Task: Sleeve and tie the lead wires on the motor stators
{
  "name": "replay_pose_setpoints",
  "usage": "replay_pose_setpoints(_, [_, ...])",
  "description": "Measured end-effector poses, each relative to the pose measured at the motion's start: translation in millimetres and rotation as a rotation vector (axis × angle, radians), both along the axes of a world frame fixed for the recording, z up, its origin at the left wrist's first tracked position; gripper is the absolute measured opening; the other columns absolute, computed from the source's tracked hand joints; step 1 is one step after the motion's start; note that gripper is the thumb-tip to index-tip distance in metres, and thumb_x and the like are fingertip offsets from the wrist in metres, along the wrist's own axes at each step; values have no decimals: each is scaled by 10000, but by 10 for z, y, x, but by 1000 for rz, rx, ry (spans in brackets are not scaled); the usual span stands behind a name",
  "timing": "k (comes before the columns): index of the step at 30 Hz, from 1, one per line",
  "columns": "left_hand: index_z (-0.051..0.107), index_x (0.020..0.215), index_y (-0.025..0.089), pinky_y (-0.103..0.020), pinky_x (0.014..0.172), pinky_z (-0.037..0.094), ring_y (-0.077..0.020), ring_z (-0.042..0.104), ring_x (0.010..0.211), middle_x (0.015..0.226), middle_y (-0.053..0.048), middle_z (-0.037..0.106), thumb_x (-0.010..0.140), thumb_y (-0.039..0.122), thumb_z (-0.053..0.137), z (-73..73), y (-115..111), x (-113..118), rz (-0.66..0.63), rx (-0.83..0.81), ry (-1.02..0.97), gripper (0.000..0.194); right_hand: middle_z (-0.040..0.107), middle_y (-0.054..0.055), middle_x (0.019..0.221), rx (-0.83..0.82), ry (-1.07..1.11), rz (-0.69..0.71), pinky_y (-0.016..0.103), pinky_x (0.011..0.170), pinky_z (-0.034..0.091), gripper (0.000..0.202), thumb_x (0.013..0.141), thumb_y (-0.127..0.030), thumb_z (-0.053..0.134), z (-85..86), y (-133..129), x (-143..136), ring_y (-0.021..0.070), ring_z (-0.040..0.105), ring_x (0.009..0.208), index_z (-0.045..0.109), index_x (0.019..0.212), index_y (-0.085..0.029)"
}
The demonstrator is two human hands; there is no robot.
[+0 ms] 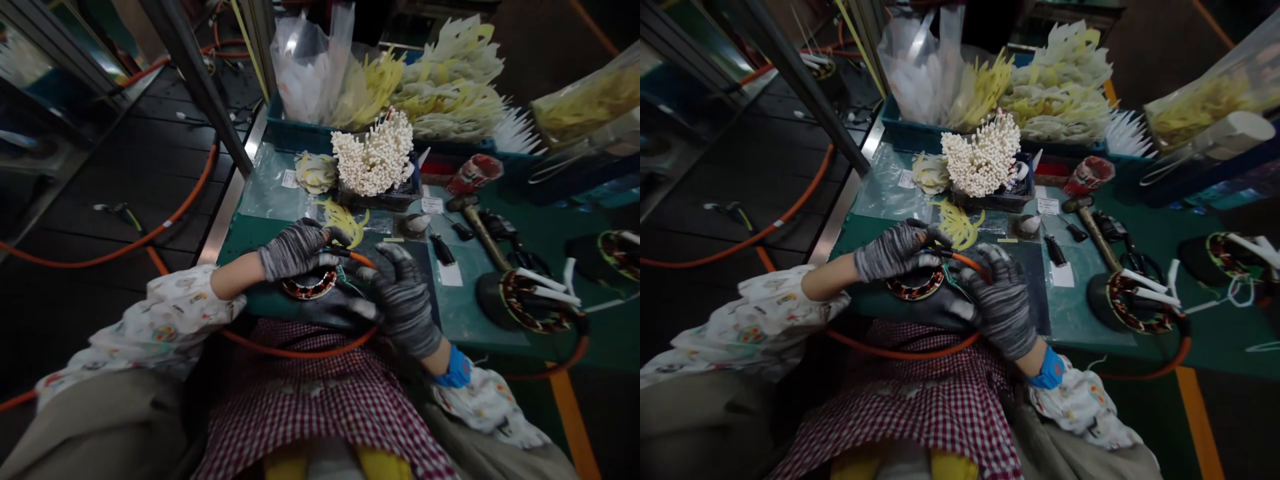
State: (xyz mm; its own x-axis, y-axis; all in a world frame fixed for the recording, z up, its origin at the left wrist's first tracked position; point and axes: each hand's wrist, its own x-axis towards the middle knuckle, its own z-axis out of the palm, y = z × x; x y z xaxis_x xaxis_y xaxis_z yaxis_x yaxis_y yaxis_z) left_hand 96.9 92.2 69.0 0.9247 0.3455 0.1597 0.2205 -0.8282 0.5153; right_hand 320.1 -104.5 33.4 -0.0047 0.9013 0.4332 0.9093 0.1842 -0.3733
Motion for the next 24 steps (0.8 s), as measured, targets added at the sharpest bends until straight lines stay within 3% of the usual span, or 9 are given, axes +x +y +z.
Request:
replay_pose_setpoints(4, [706, 1459, 187, -373, 1055, 621, -244, 803, 1136, 1251, -113, 839, 1158, 484, 631, 6, -42, -18, 47, -14, -39, 430, 621, 108, 1706, -53, -16, -6, 741, 1360, 437, 207, 1026, -415, 834, -41, -148, -79, 426, 535, 1598, 865, 1204, -315])
replay_pose_setpoints(9, [671, 1559, 244, -676, 1304, 475, -423, 675, 1457, 1500, -167, 763, 966, 855, 744, 44, -439, -136, 57, 377, -147, 854, 657, 99, 1681, -116, 419, 135, 621, 1318, 557, 226, 1119, -413, 704, 200, -221, -21, 344, 651, 1529, 888, 1080, -287])
replay_pose_setpoints(10, [681, 1549, 285, -703, 1361, 408, -408, 654, 1497, 1521, -132, 764, 1000, 803, 747, 33, -549, -150, 44, 433, -158, 757, 674, 91, 1667, -164, 536, 156, 589, 1275, 606, 260, 1134, -424, 683, 243, -230, -16, 326, 691, 1488, 887, 1052, -285])
replay_pose_setpoints(12, [719, 1491, 343, -686, 1446, 305, -323, 666, 1503, 1454, -41, 815, 1129, 503, 705, -11, -729, -159, 21, 475, -155, 396, 700, 74, 1652, -277, 710, 181, 546, 1203, 668, 304, 1152, -446, 653, 287, -251, -15, 303, 744, 1422, 885, 1036, -289])
replay_pose_setpoints(15, [750, 1447, 336, -638, 1472, 307, -253, 709, 1445, 1347, 0, 856, 1130, 197, 635, -60, -795, -140, 16, 388, -165, 365, 724, 88, 1630, -279, 701, 127, 556, 1236, 647, 301, 1165, -432, 622, 281, -296, -13, 307, 749, 1434, 885, 1129, -290])
replay_pose_setpoints(17, [765, 1430, 319, -645, 1452, 348, -259, 735, 1388, 1345, -29, 846, 1122, 222, 653, -33, -699, -119, 7, 269, -189, 342, 732, 110, 1610, -137, 569, 88, 578, 1255, 631, 242, 1114, -437, 720, 288, -317, -11, 339, 731, 1468, 876, 1234, -298])
replay_pose_setpoints(19, [785, 1371, 291, -653, 1430, 374, -265, 766, 1299, 1300, -60, 839, 1128, 285, 656, 32, -553, -95, -28, 130, -193, 275, 753, 114, 1572, -41, 473, 164, 576, 1207, 667, 329, 1032, -448, 849, 335, -310, -33, 362, 750, 1440, 857, 1337, -325])
replay_pose_setpoints(22, [767, 1301, 223, -614, 1399, 415, -254, 801, 1168, 1215, -81, 840, 1136, 382, 645, 117, -402, -67, -93, -57, -164, 261, 869, 60, 1342, -149, 557, 328, 463, 1019, 758, 323, 1092, -378, 785, 442, -253, -127, 283, 872, 1174, 823, 1412, -370])
replay_pose_setpoints(24, [727, 1346, 203, -572, 1383, 442, -241, 815, 1136, 1213, -86, 842, 1142, 439, 631, 133, -421, -85, -52, -91, -188, 326, 902, 34, 1239, -236, 626, 354, 401, 942, 770, 282, 1143, -310, 686, 496, -215, -183, 242, 897, 1049, 838, 1374, -365])
